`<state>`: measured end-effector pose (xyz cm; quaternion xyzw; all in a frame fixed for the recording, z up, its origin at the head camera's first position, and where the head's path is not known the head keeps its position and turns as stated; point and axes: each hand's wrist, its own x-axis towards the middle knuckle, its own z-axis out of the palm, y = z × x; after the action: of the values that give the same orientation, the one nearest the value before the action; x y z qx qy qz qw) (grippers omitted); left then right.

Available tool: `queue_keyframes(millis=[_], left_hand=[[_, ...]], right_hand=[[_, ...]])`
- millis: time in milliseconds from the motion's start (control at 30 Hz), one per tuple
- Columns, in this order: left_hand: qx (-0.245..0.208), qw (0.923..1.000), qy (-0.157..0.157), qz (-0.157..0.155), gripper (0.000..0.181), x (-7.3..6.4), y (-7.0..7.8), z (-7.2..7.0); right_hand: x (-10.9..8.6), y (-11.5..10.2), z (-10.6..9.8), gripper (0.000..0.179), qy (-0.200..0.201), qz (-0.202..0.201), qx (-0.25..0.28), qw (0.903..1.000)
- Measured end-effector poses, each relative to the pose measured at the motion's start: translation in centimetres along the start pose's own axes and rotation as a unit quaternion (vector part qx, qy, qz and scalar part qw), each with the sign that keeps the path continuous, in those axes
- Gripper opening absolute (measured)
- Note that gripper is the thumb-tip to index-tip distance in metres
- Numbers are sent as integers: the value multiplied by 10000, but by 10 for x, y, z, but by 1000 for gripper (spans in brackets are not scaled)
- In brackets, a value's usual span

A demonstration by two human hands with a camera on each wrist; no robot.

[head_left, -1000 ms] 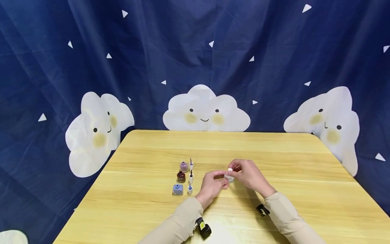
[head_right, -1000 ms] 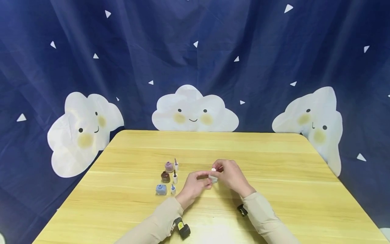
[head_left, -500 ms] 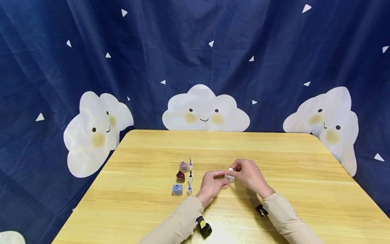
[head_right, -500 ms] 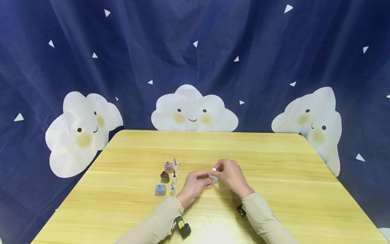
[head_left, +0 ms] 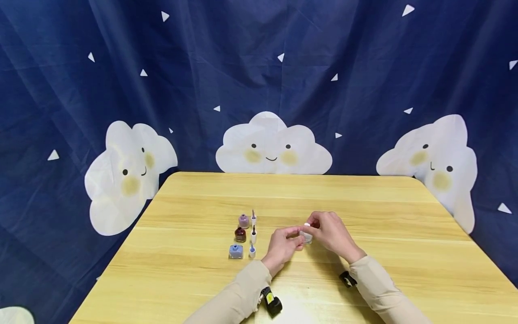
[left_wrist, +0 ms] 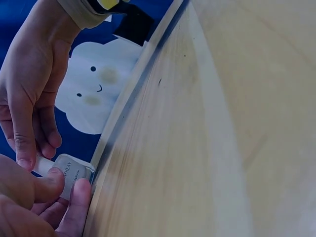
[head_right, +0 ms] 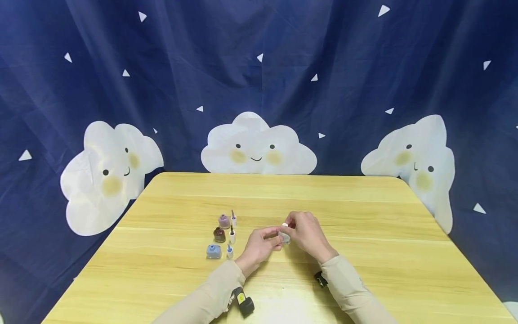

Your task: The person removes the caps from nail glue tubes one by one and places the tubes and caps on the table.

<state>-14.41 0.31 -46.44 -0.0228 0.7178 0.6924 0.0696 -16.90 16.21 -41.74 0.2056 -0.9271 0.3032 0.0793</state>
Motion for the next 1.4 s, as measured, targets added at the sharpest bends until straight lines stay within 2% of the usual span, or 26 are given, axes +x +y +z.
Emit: queue_keyframes(millis=[167,400,533,733,1000,1267,1400], left_hand=[[67,10000,-56,46,28,0,-1,0],[-66,10000,-64,-5,28,-1,-1,-2],[-51,10000,-67,21,29,-1,-1,-2],[75,9999,-46,81,26,0,-1,-2],[100,9999,-98,82,26,1,-1,-2],[45,9999,-150,64,26,0,1,-1],[45,9998,-169,85,26,0,1,-2]], right_hand=[[-1,1,-4,18,-189,-165,66,9997],[0,0,-8,18,-209,151,122,9996],[1,-1,-9,15,-214,-60,107,9997],[2,-3,-13,6,-436,-389,124,9982],[1,-2,-15,13,-430,-63,82,9990],[-1,-3,-18,8,-553,-576,90,9968],[-1,-3,-19,5,-624,-505,171,9966]])
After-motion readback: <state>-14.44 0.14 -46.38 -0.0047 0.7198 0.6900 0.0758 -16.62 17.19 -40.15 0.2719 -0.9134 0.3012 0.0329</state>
